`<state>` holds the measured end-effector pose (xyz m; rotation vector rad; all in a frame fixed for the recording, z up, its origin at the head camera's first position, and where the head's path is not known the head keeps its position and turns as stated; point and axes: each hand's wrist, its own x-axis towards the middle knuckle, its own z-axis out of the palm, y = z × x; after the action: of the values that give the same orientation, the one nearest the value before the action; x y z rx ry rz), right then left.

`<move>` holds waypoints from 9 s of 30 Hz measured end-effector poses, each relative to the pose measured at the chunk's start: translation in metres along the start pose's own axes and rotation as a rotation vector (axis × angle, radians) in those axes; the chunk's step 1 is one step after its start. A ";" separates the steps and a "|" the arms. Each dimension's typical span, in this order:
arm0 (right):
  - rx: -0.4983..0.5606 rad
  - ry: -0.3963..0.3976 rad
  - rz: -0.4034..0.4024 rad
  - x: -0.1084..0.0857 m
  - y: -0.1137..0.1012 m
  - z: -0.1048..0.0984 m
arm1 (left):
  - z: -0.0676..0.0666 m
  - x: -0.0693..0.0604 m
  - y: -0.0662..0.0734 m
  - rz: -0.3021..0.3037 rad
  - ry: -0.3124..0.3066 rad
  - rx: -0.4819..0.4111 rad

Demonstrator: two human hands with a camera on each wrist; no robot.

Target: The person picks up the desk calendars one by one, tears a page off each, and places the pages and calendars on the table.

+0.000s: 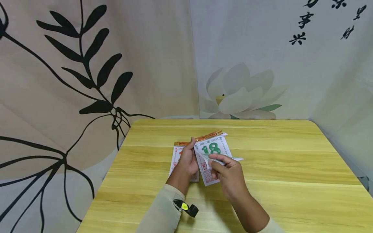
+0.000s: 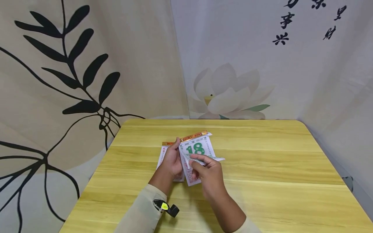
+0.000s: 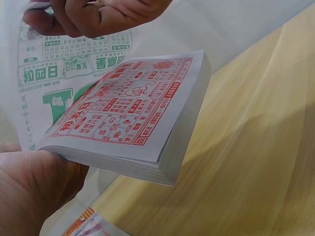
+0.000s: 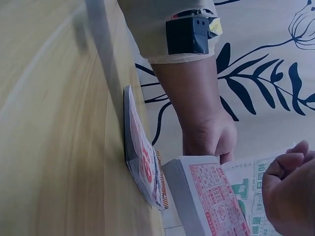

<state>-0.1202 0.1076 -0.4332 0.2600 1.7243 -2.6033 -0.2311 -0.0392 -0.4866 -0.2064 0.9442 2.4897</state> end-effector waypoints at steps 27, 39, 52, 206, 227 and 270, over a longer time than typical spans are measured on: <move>0.083 0.034 0.009 0.011 -0.007 -0.007 | -0.006 0.002 0.000 0.010 -0.006 0.028; 0.095 0.036 0.008 0.011 -0.006 -0.013 | -0.006 0.008 -0.006 0.014 0.021 0.062; 0.102 0.033 0.004 0.011 -0.006 -0.015 | -0.004 0.006 -0.004 0.020 0.032 0.059; -0.387 -0.112 0.257 0.037 -0.001 -0.088 | -0.027 0.009 0.022 0.393 0.314 0.957; -0.314 -0.293 0.293 0.055 0.031 -0.021 | -0.049 -0.025 0.043 0.374 0.601 1.097; -0.079 -0.206 0.352 0.066 0.055 -0.003 | -0.059 -0.032 0.057 0.185 0.448 0.821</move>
<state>-0.1796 0.0947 -0.4942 0.2567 1.5470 -2.2241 -0.2316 -0.1272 -0.4878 -0.4167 2.1527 2.0136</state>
